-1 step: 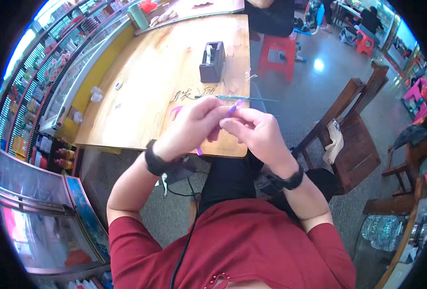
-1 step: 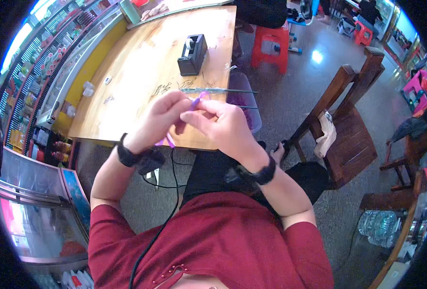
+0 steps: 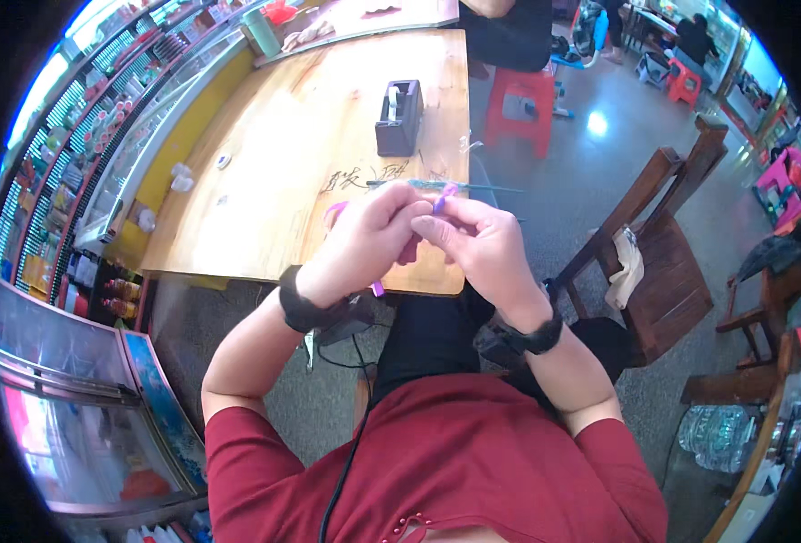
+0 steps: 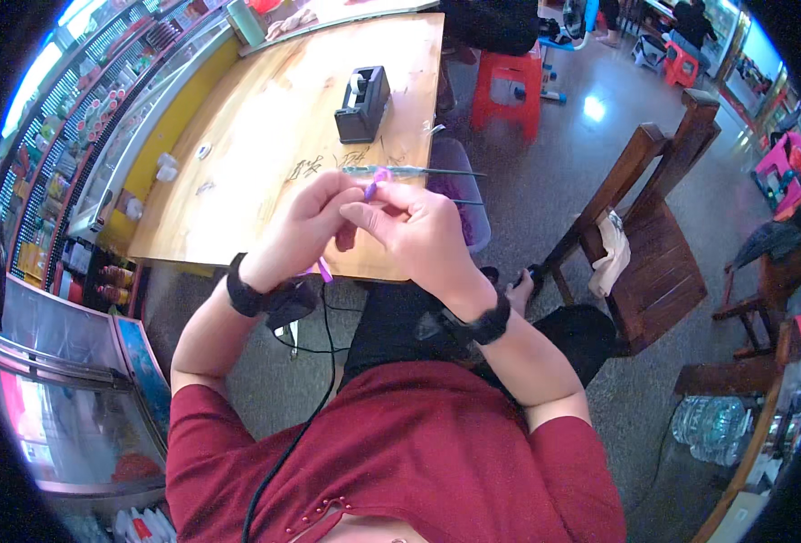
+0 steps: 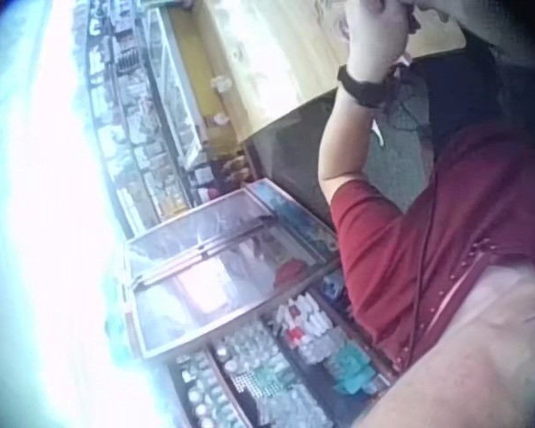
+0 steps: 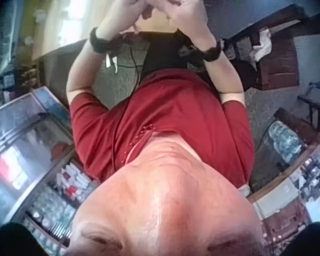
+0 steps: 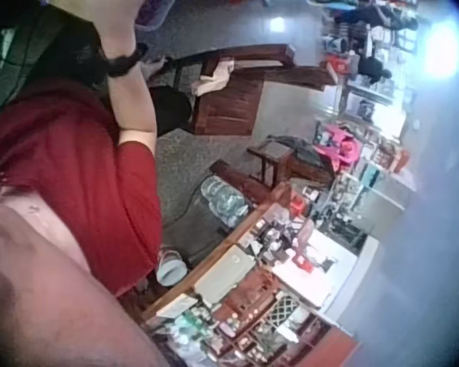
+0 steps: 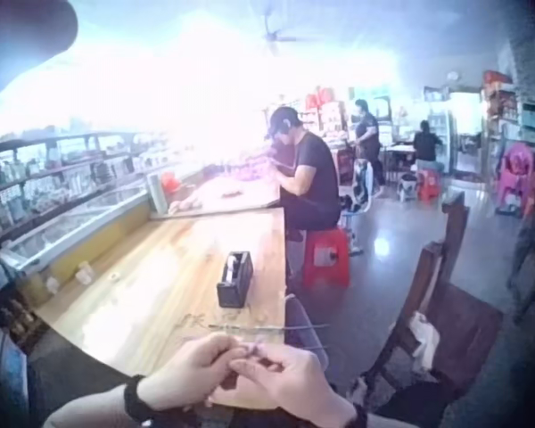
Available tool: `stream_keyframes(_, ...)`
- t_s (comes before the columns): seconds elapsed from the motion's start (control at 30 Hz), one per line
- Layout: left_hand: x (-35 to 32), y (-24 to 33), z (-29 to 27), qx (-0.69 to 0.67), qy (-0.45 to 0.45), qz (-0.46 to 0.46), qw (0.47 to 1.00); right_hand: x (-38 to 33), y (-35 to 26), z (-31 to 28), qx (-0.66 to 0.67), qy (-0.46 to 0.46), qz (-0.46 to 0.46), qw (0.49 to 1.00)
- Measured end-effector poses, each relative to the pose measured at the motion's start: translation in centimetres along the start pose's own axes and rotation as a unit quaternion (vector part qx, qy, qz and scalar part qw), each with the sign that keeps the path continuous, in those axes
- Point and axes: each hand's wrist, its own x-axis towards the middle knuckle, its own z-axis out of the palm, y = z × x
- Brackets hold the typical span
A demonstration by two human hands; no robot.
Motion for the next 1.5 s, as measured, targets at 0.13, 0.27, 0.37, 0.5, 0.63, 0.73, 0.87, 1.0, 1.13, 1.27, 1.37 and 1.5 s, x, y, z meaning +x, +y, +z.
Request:
stream_keyframes(0.13,-0.3,-0.3,0.2,0.005,0.031,0.041,0.999,0.1,0.4,0.8,0.065,0.038,0.002,0.997)
stream_keyframes(0.27,-0.6,-2.1,-0.1,0.008,0.017,0.035,0.999,0.1,0.2,0.8,0.071,0.022,0.049,0.996)
stream_keyframes(0.37,-0.2,-2.7,-0.2,-0.011,0.021,0.030,0.999,0.3,0.2,0.8,0.072,0.019,0.076,0.994)
stream_keyframes(0.5,0.5,-2.4,-0.3,-0.047,0.012,0.013,0.999,0.7,0.9,0.3,0.100,0.004,0.096,0.990)
stream_keyframes(0.63,1.3,-2.3,-0.2,-0.031,0.011,0.003,0.999,0.9,2.2,-0.1,0.137,-0.003,0.108,0.985)
stream_keyframes(0.73,1.8,-1.5,-0.2,-0.008,0.032,0.002,0.999,1.2,3.3,-0.4,0.167,-0.028,0.100,0.981)
stream_keyframes(0.87,3.0,-1.9,0.0,0.009,0.040,-0.026,0.999,1.6,2.6,0.0,0.182,-0.017,0.119,0.976)
stream_keyframes(1.0,4.3,-3.3,-0.3,-0.052,0.022,-0.038,0.998,2.0,2.8,0.2,0.191,-0.004,0.121,0.974)
stream_keyframes(1.13,4.8,-2.8,-1.1,-0.076,0.004,-0.097,0.992,2.1,5.0,-0.3,0.169,-0.008,0.097,0.981)
stream_keyframes(1.27,7.4,-4.7,-2.9,-0.044,0.031,-0.053,0.997,1.5,5.7,-1.5,0.142,0.023,0.126,0.982)
stream_keyframes(1.37,9.9,-6.7,-5.8,0.067,0.089,-0.027,0.993,0.0,4.8,-2.7,0.150,0.047,0.105,0.982)
stream_keyframes(1.5,12.0,-9.9,-10.1,0.180,0.168,-0.094,0.965,-2.1,4.4,-5.6,0.211,0.080,-0.035,0.974)
